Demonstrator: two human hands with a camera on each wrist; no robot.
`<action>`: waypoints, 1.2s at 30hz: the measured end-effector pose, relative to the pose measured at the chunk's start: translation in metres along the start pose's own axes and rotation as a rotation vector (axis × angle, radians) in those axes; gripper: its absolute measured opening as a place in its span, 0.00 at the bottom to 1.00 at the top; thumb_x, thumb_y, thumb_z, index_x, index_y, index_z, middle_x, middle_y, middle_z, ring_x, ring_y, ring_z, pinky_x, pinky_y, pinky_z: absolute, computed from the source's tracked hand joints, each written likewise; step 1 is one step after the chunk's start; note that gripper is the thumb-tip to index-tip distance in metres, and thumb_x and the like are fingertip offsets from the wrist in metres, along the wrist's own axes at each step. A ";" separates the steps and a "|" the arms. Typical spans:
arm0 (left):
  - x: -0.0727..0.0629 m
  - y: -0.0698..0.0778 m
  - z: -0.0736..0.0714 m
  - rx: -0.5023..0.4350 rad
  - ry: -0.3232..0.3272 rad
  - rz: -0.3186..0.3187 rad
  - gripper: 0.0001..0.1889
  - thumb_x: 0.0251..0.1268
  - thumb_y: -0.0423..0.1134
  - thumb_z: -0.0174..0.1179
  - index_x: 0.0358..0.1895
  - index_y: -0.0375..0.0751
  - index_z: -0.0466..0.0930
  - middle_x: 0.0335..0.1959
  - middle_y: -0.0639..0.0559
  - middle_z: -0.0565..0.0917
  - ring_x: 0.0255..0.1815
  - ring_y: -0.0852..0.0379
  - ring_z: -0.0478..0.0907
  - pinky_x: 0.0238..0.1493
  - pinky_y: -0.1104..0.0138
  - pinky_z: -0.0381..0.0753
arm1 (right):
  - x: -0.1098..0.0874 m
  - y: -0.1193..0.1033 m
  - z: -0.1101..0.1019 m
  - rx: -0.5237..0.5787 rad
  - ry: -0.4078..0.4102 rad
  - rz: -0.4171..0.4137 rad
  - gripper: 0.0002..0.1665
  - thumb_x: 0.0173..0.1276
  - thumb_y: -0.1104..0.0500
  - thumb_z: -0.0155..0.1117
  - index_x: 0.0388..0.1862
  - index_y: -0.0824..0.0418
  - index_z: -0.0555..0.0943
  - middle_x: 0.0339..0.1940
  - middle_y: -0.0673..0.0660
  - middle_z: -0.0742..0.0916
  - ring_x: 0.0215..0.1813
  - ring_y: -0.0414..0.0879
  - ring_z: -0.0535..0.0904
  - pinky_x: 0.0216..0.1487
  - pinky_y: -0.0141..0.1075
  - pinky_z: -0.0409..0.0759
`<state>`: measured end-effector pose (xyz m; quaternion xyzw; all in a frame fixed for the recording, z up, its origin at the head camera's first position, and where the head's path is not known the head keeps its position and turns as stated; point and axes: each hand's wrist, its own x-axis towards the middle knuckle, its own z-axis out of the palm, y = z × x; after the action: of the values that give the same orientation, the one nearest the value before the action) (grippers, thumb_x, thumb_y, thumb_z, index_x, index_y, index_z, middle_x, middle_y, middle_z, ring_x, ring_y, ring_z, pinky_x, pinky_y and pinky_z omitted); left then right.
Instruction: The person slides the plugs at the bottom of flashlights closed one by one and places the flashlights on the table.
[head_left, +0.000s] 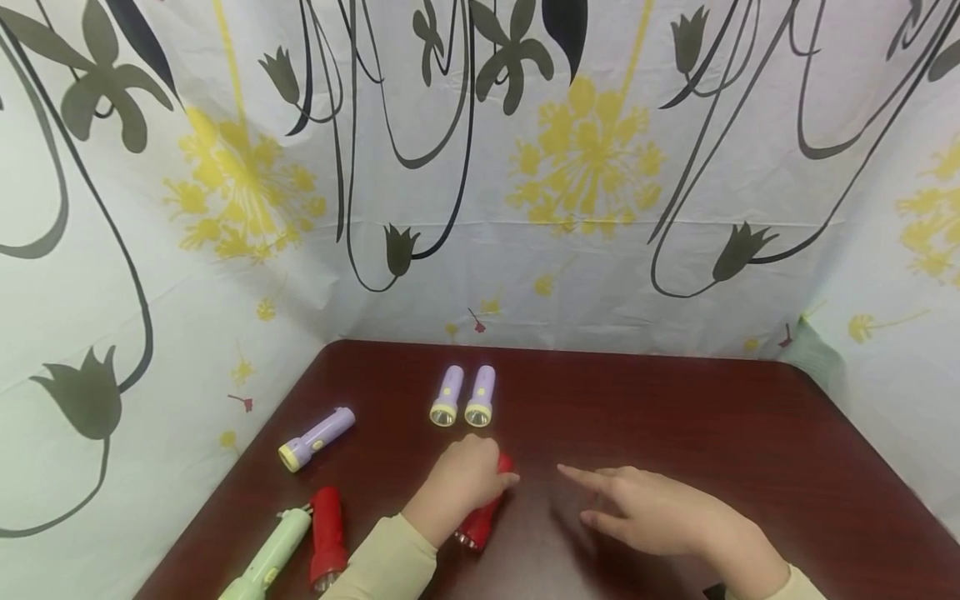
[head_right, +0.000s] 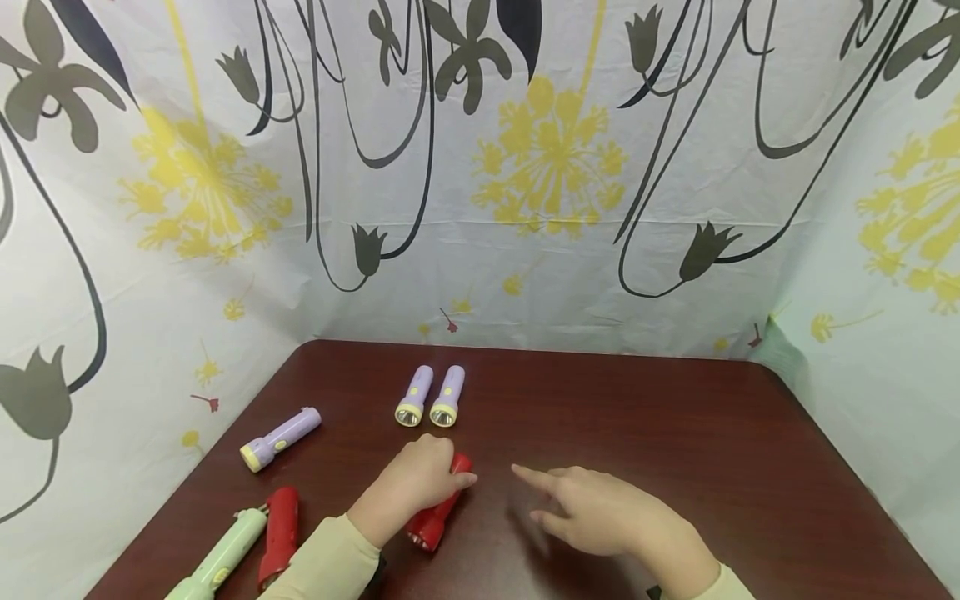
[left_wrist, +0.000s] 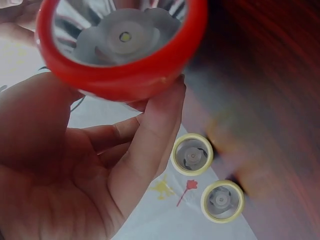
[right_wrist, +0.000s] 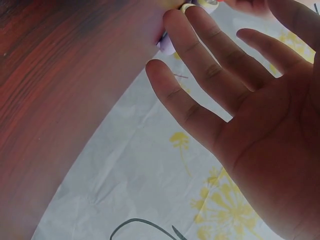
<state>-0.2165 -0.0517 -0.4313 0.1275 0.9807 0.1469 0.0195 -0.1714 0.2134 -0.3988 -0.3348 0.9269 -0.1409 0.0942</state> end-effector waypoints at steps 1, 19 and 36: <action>0.000 0.000 0.000 -0.004 -0.001 -0.003 0.21 0.63 0.55 0.76 0.26 0.43 0.81 0.20 0.53 0.79 0.22 0.53 0.79 0.33 0.57 0.85 | 0.000 0.000 0.000 0.002 -0.003 0.001 0.36 0.80 0.39 0.62 0.82 0.40 0.69 0.70 0.49 0.86 0.66 0.41 0.84 0.63 0.49 0.85; -0.002 -0.001 0.000 -0.003 0.024 -0.033 0.22 0.65 0.56 0.73 0.24 0.45 0.79 0.19 0.52 0.78 0.22 0.53 0.79 0.30 0.57 0.82 | 0.002 0.001 0.002 0.050 -0.055 0.054 0.36 0.78 0.37 0.63 0.82 0.39 0.69 0.69 0.49 0.86 0.64 0.42 0.85 0.62 0.50 0.85; -0.062 0.007 -0.028 0.331 0.020 0.227 0.20 0.53 0.50 0.80 0.48 0.53 0.88 0.41 0.58 0.85 0.33 0.55 0.84 0.31 0.59 0.84 | -0.002 0.002 0.003 0.027 -0.042 0.042 0.36 0.77 0.37 0.64 0.80 0.42 0.72 0.69 0.49 0.86 0.67 0.45 0.84 0.62 0.50 0.85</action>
<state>-0.1571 -0.0685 -0.4022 0.2374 0.9709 -0.0136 -0.0283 -0.1697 0.2155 -0.4023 -0.3170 0.9295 -0.1443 0.1212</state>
